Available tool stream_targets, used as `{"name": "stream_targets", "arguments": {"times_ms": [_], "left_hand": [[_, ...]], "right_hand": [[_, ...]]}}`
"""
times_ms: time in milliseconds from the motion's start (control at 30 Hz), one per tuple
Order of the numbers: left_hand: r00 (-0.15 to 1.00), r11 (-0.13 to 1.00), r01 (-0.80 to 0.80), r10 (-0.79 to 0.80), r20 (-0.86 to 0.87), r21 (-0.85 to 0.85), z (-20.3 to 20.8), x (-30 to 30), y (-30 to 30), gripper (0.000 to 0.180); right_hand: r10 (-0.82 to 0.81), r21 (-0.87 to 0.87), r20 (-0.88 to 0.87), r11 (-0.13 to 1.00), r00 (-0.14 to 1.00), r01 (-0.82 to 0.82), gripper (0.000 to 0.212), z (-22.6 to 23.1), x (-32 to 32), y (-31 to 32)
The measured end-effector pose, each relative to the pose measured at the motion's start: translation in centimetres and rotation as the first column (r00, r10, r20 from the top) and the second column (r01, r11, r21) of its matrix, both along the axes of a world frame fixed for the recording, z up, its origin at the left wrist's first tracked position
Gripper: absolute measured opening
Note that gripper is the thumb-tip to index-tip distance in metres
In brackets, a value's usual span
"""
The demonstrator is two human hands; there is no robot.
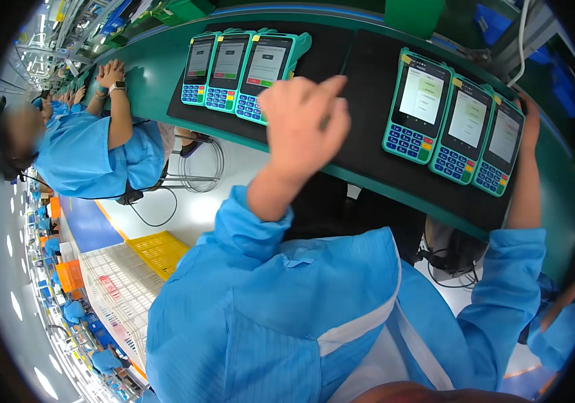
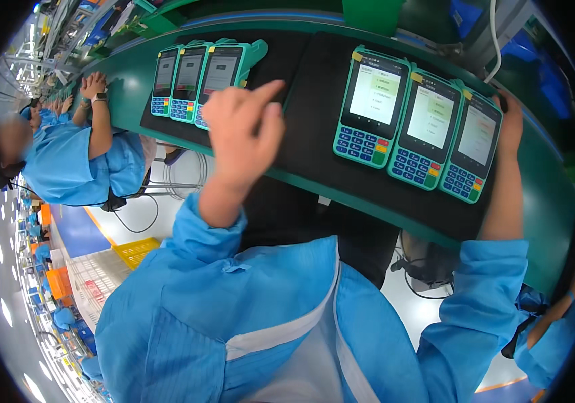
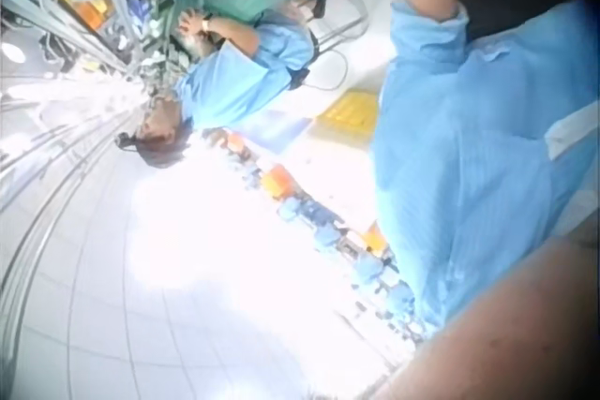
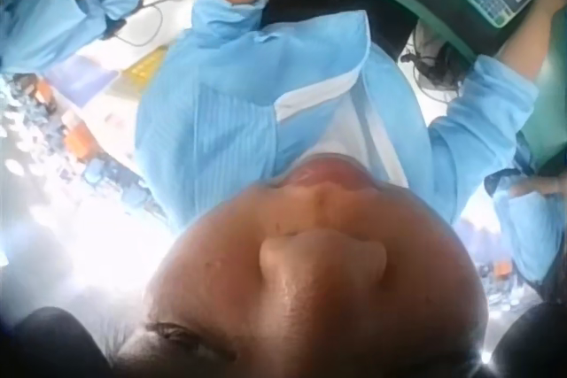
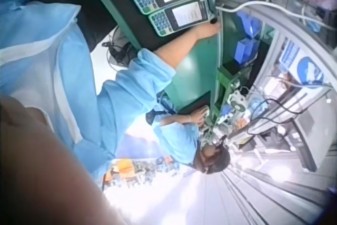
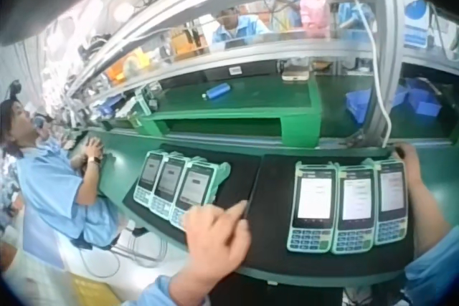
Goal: Operating and testing multiple handheld POS terminals on a factory assembly line.
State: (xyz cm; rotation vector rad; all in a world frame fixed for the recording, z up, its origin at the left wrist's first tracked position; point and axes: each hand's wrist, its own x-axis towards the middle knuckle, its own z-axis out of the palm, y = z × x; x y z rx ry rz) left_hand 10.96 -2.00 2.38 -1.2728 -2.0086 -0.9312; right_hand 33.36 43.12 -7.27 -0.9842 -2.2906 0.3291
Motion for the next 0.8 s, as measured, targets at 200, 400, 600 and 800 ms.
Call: {"name": "stream_targets", "arguments": {"times_ms": [200,400,600,800], "left_hand": [[0.958,0.946,-0.287,0.279,-0.072,-0.152,-1.2,-3.2,-5.5,0.034],[0.920,0.868,-0.384,0.390,-0.048,-0.315,-2.1,-4.0,-6.3,0.034],[0.894,0.874,-0.433,0.447,0.018,-0.220,-2.2,-5.7,-8.3,0.033],[0.825,0.787,-0.534,0.566,0.014,-0.308,-2.5,-8.1,-9.2,0.032]], "right_hand": [[0.001,0.037,0.006,0.999,1.000,-0.001,0.039,-0.3,0.3,0.4],[0.038,0.038,0.003,0.999,0.999,-0.038,0.040,-0.4,0.3,0.9],[0.024,-0.014,-0.021,1.000,0.999,-0.025,0.040,-0.5,0.4,1.0],[0.020,-0.068,-0.005,0.997,1.000,-0.021,0.040,-0.4,0.4,1.1]]}}
